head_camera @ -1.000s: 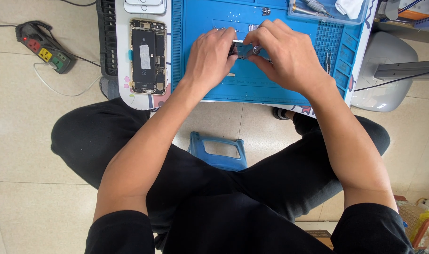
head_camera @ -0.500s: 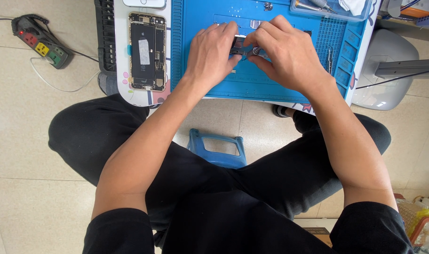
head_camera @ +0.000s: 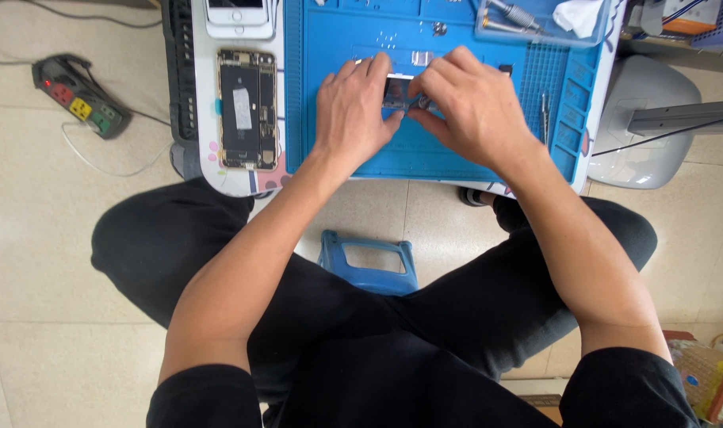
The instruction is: The person is repairing a disassembled smartphone on a blue work mat. They use tweezers to handle small components and a soldering iron to work on the circuit board. The person also uses a small metal tool to adjust parts on the device.
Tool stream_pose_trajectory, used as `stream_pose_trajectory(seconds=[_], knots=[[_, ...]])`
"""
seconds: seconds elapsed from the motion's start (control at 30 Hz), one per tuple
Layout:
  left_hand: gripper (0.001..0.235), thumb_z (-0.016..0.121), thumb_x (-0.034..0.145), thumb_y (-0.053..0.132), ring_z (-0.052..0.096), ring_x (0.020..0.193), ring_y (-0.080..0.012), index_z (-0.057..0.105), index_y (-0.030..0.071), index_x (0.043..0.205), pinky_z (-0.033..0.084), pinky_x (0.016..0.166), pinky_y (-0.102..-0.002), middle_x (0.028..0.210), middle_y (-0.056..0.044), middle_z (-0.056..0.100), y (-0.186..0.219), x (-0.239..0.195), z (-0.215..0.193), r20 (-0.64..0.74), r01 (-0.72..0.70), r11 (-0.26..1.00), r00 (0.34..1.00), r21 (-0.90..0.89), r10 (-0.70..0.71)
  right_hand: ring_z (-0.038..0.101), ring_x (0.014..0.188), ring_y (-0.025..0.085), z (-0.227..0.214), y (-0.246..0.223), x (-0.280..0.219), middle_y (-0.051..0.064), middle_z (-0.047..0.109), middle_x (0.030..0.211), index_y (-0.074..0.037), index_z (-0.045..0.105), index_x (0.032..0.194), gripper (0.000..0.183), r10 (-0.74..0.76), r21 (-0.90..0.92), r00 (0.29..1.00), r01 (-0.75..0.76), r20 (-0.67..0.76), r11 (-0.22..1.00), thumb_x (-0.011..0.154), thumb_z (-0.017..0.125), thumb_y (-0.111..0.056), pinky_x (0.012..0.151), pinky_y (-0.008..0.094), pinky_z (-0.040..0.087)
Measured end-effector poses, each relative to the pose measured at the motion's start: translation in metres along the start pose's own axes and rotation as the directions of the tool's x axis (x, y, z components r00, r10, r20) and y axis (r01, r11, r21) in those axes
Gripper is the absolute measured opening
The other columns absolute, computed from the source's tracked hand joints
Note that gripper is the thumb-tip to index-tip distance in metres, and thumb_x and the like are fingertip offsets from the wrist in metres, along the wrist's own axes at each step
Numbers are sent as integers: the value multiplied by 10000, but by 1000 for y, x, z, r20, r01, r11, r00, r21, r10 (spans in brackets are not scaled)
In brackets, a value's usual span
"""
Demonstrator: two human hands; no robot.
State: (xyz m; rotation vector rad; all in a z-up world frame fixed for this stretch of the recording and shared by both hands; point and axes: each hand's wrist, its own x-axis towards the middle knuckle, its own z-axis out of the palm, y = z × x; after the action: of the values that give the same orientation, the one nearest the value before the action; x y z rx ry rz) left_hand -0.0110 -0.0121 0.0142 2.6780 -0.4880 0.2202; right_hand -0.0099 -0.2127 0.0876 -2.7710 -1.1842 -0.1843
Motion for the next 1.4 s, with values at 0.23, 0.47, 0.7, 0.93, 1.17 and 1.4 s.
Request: stream_pose_trajectory(seconds=[0.23,0.47,0.7,0.93,1.17,1.4], knots=[[539,944,788,367,655,873,-318,565,106,1069,514,652,-461,960,-83,695,3,4,-6,65,17,999,998,-41,-14,584,946,236,5,5,-3,30,677,1002,-120,654,1078,277,54,26,998,-53,-21,998,984,859,-280,483,356,453],[472,928,802,308,634,860,-321,554,120,1019,492,676,-465,946,-62,669,1,-2,-4,52,-23,998,998,-66,26,573,950,236,14,4,-9,13,687,1010,-135,649,1100,286,64,27,997,-63,-47,998,1000,866,-292,517,356,450],[475,975,725,223,656,880,-308,623,128,1029,516,719,-456,969,-34,695,-1,1,-3,36,-26,989,999,-143,32,555,941,236,18,5,-10,3,666,1008,-136,634,1097,277,52,32,997,-50,-62,998,1006,858,-269,524,353,465],[420,916,740,79,668,867,-295,649,125,1061,523,719,-444,913,-15,684,2,3,-8,12,-94,964,995,-248,100,555,932,230,16,2,-10,2,659,976,-132,651,1066,277,37,24,997,-35,-72,999,999,873,-283,544,349,479],[412,886,779,104,634,868,-297,560,139,1028,460,734,-434,928,-21,656,0,2,-5,39,-127,962,989,-241,140,578,949,229,16,1,-10,5,677,1001,-117,672,1107,276,36,9,996,-35,-84,999,1019,867,-291,556,343,494],[443,917,753,155,630,835,-267,563,155,1020,414,825,-408,889,-2,661,4,1,-4,-25,-147,979,989,-145,144,566,938,216,15,3,-13,2,671,1004,-125,669,1125,299,19,-25,998,-20,-67,999,1021,875,-313,525,333,463]])
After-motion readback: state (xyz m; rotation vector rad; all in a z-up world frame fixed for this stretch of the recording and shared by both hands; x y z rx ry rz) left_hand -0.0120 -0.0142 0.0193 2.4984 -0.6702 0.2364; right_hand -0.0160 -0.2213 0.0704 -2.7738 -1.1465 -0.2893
